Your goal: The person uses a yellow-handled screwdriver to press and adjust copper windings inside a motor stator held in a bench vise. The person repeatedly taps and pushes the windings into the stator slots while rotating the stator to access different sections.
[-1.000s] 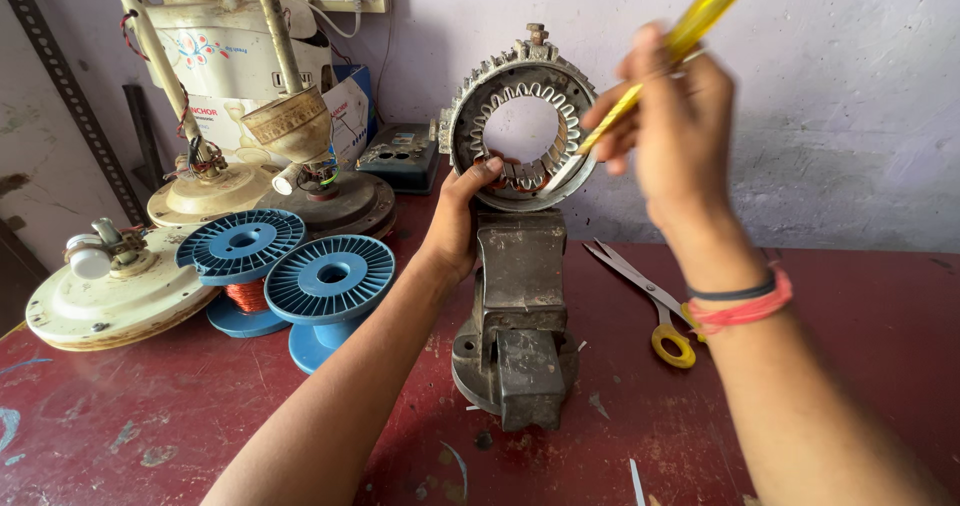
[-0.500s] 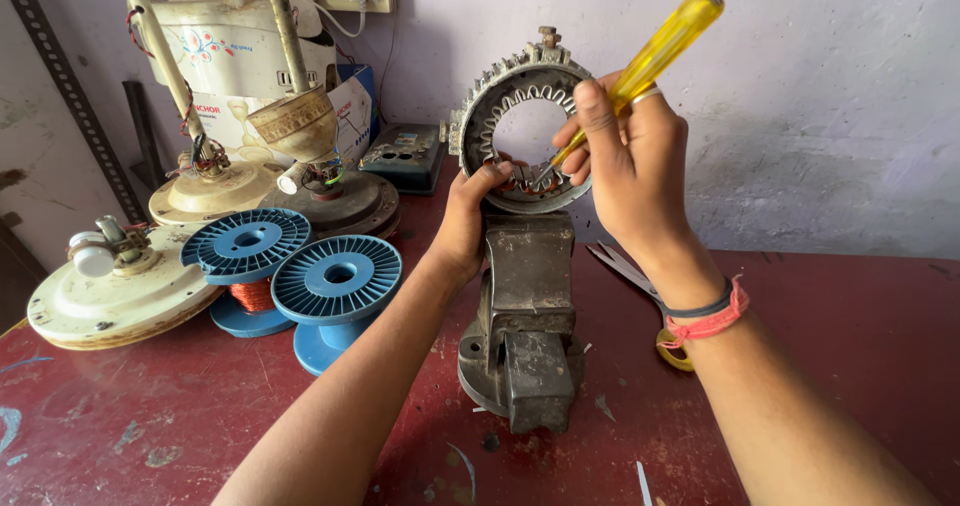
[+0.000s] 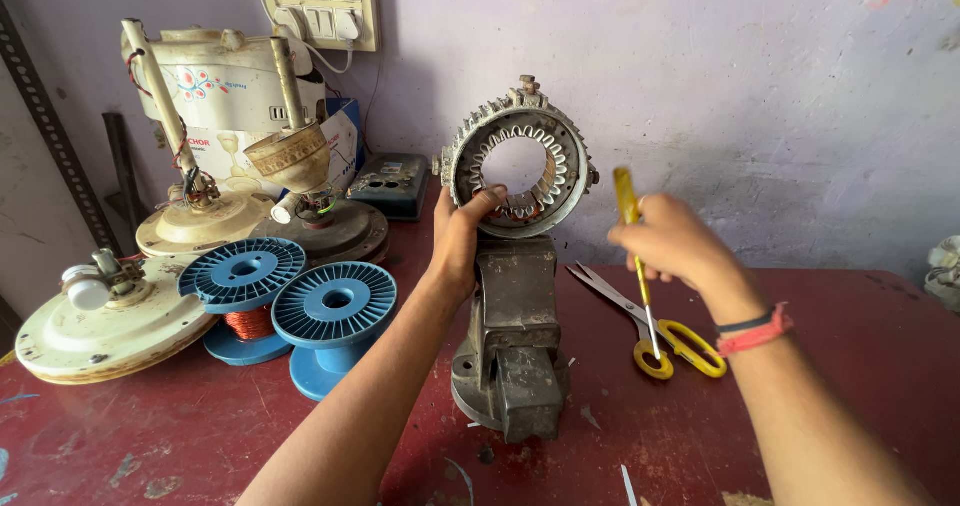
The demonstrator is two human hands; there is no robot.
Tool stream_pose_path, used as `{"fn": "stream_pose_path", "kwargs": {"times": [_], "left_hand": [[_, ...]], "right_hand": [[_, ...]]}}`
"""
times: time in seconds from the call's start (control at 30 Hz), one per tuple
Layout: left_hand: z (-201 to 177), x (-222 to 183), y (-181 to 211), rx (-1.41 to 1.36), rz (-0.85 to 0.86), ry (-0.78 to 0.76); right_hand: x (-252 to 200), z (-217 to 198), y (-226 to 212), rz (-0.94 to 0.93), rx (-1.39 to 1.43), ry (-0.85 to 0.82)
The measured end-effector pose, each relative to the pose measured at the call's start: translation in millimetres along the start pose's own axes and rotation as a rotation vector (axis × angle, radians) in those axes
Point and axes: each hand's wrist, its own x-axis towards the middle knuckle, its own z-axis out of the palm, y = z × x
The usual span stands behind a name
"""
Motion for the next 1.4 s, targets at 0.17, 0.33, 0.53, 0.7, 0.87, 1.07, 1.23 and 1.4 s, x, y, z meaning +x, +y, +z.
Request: {"fn": "stream_pose_path", "kwargs": {"times": [0.17,0.33,0.53,0.7,0.87,1.07,1.23,1.4], "left_hand": [[1,0,-4,0.053,0.108,-0.071],[1,3,-3,0.076,0.104,-0.099],[0,8,-16,-0.008,0.078,-0.170],[-4,1,-14,-0.011,0.043,-0.156],[-2,9,-11,0.038,0.101,-0.154],[-2,8,-10,0.007,0.083,-0.150],[-6,2,-15,0.000,0.069,-0.146],[-5,5,-15,0.040,0.065,-0.130]], "right_hand": [[15,12,6,0.034,0.011,0.011],[21,0,1,-0.067,0.129,0.150],[25,-10,11,-0.155,0.182,0.303],[11,-8,-1,-0.438,0.214,0.435],[-7,-16,-25,-0.593,0.435,0.417],[-25,-15,-52,-0.771,0.625,0.418],[-22,1,-50,-0.972,0.685,0.386],[-16,13,-47,-1.049,0.618,0.407]]}}
